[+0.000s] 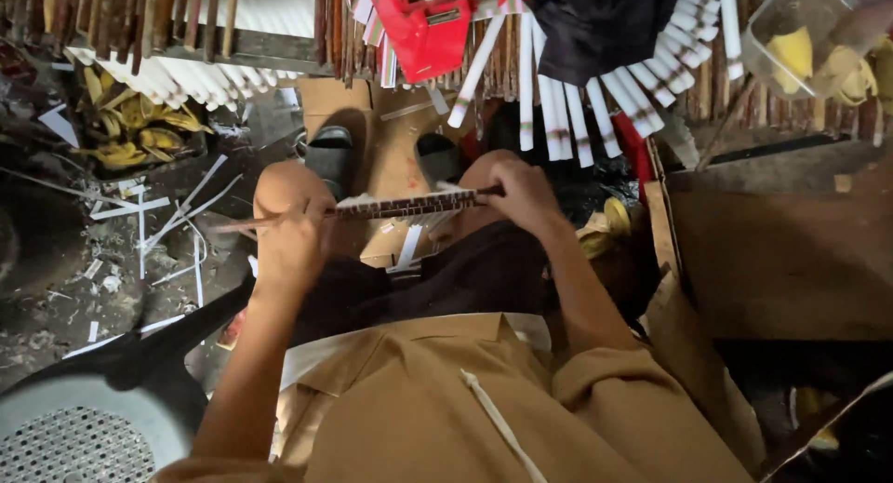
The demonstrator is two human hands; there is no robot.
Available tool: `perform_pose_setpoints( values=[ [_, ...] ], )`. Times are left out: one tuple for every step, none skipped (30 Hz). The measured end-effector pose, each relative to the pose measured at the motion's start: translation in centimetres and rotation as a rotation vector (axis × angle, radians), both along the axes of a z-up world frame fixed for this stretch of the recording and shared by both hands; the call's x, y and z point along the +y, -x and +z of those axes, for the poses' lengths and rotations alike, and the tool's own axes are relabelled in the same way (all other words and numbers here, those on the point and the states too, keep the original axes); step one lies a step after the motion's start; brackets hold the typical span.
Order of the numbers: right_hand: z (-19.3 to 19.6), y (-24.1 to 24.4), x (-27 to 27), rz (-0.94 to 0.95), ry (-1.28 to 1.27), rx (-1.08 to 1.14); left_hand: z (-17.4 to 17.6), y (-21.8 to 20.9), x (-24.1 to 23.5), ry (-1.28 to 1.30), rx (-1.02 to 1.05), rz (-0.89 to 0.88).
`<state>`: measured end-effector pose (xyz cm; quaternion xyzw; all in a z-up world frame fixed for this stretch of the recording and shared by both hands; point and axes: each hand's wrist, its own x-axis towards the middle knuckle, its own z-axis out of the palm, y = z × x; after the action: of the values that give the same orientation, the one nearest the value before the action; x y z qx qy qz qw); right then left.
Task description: The person sits and assembles white cylindrical candles by hand. They wrap a small white paper sleeve around each candle, secure it with tape from a dispenser, and trim the excess with scissors. Finished candles are placed into a wooden rack on their lap.
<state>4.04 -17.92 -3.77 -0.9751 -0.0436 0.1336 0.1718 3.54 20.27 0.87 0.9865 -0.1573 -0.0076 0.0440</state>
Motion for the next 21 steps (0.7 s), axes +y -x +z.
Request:
perform_pose_setpoints(
  values=[
    [1.7,0.7,-0.3,0.004,0.0,0.002,-0.5,0.8,0.5,0.0,0.002,0.004],
    [3.5,1.3,-0.5,0.014,-0.032,0.042,-1.0,1.7,1.1,0.044,0.065,-0.029],
    [5.3,2.0,-0.8,0.026,-0.063,0.082,-1.5,2.5,1.6,0.091,0.128,-0.061],
    [6.8,3.6,-0.4,0.031,-0.061,0.085,-1.8,3.8,1.7,0.093,0.129,-0.056],
    [8.3,5.2,-0.1,0.042,-0.08,0.185,-2.1,4.9,1.8,0.14,0.315,-0.031],
    [9.8,6.8,0.2,0.054,-0.099,0.286,-2.5,6.1,1.8,0.189,0.501,-0.008],
    [9.5,7.6,0.1,0.059,-0.097,0.285,-1.7,7.0,1.8,0.192,0.499,-0.003],
    [9.3,8.4,0.0,0.135,-0.117,0.36,-1.0,8.0,1.7,0.131,0.644,-0.002],
    [8.9,9.7,0.1,0.211,-0.141,0.443,-0.3,9.4,1.7,0.067,0.798,0.001],
    [8.4,9.9,0.4,0.216,-0.141,0.451,-0.1,9.5,1.8,0.069,0.806,0.006],
    [7.8,10.2,0.7,0.211,-0.048,0.566,0.0,9.8,1.9,0.109,0.892,-0.009],
    [7.2,10.6,1.0,0.207,0.046,0.679,0.1,10.2,2.1,0.151,0.978,-0.025],
    [8.3,9.9,1.6,0.213,0.046,0.683,0.7,9.3,1.9,0.152,0.981,-0.019],
    [9.5,9.3,2.1,0.207,0.033,0.629,1.4,8.5,1.8,0.208,0.951,0.035],
    [10.7,8.6,2.6,0.198,0.019,0.571,2.2,7.7,1.7,0.261,0.915,0.087],
    [12.3,7.8,3.1,0.202,0.017,0.571,1.4,7.1,1.3,0.26,0.914,0.091],
    [14.0,6.8,3.5,0.201,-0.166,0.318,0.7,6.2,0.9,0.266,0.78,0.155],
    [15.8,5.9,3.9,0.197,-0.345,0.061,0.1,5.3,0.5,0.272,0.644,0.216],
    [17.1,4.3,4.5,0.196,-0.341,0.044,-0.1,4.5,-0.1,0.274,0.627,0.209],
    [18.4,2.8,5.1,0.151,-0.433,-0.205,-0.3,3.8,-0.8,0.34,0.416,0.169],
    [19.8,1.5,5.5,0.105,-0.519,-0.45,-0.5,3.3,-1.7,0.405,0.212,0.126]
  ],
)
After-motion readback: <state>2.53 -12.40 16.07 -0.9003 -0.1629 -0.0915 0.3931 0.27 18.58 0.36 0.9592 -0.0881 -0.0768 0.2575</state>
